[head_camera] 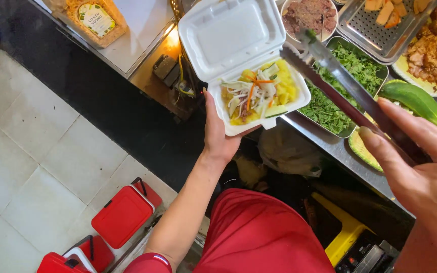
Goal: Preparing a takeout container with rice, meat, and vegetables, then heating and bagging baguettes.
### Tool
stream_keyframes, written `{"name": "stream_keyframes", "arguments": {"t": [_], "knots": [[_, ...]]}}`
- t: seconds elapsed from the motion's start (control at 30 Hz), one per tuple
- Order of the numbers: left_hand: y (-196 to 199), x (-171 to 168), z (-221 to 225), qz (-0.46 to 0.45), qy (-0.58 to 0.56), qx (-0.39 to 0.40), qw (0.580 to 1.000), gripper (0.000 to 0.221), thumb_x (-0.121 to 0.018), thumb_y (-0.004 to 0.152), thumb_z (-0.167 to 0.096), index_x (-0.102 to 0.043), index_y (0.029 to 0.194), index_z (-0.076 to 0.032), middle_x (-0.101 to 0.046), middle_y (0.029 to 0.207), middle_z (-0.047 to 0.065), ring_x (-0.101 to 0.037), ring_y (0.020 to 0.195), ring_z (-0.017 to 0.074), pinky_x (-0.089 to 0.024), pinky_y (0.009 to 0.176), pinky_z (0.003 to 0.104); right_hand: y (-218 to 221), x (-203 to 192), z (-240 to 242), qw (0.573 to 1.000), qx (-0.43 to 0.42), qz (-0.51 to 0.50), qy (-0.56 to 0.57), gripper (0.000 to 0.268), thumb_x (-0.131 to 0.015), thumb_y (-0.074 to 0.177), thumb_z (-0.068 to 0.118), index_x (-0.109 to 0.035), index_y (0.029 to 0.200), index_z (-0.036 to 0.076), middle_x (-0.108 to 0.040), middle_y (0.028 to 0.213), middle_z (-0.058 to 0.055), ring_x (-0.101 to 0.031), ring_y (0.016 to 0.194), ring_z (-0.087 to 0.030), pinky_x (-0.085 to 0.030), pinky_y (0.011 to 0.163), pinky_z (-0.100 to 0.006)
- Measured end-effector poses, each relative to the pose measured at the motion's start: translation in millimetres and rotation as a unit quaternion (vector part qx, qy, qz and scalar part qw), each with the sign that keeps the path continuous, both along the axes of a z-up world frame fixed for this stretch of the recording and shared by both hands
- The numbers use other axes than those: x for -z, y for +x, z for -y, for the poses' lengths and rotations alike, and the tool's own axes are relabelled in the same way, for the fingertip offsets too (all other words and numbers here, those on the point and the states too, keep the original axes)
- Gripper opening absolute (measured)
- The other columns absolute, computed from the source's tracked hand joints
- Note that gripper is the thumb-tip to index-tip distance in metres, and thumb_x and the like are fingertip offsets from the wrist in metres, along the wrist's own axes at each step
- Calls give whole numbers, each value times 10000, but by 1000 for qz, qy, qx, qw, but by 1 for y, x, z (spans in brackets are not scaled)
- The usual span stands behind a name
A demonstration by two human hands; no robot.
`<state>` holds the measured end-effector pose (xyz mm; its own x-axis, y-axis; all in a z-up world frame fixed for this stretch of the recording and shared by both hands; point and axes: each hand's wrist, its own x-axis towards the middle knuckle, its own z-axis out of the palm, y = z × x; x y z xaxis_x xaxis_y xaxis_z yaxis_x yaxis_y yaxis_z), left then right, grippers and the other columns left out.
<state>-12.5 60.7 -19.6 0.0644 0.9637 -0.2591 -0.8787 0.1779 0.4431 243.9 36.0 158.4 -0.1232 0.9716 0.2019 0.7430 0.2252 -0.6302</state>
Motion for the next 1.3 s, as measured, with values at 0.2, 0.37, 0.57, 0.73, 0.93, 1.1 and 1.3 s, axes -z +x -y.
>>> {"name": "stream_keyframes", "arguments": {"t": [0.2,0.37,0.57,0.73,0.93,1.1,1.3], "knots": [[-28,18,9,-32,-34,-21,999,774,-270,978,-742,-389,1559,-243,-564,1482,40,-601,1301,306,-565,926,569,1,33,-12,987,50,-140,54,450,-747,1048,100,-614,1472,28,-713,1212,-121,-688,1008,-125,-564,893,-268],[-48,16,30,-55,-54,-58,995,771,-289,965,-740,-387,1559,-258,-547,1499,36,-587,1315,297,-569,913,563,-6,157,-44,997,73,-11,31,435,-790,1021,204,-698,1416,48,-739,979,-166,-690,773,-215,-544,720,-351],[-48,13,31,-65,-65,-59,994,773,-314,965,-733,-389,1563,-248,-544,1505,39,-584,1310,298,-570,913,545,-10,178,-51,997,71,17,26,432,-789,946,290,-721,1311,67,-742,955,-192,-724,782,-296,-558,710,-397],[-21,5,17,-67,-60,3,996,774,-327,960,-728,-382,1569,-252,-530,1514,24,-570,1316,300,-564,908,537,4,185,-34,990,114,-16,78,438,-796,945,268,-701,1319,61,-721,971,-144,-682,751,-241,-548,675,-359],[14,-18,-1,-134,-10,62,989,759,-341,975,-703,-354,1586,-253,-482,1558,14,-525,1363,295,-528,938,569,35,222,-14,977,188,-100,18,440,-780,910,221,-703,1322,87,-715,883,-81,-644,622,-171,-529,583,-326],[70,-33,0,-190,22,115,975,782,-350,981,-689,-331,1605,-219,-464,1579,16,-507,1390,289,-501,1002,561,153,213,27,876,466,-119,21,409,-744,949,244,-696,1295,31,-738,961,-169,-717,797,-291,-543,702,-380],[199,-26,12,-165,-7,262,951,773,-311,953,-693,-387,1550,-209,-519,1513,41,-541,1329,288,-504,964,556,302,327,66,861,492,87,100,474,-782,942,300,-672,1346,77,-658,1043,-140,-587,1019,-368,-455,908,-506]]}}
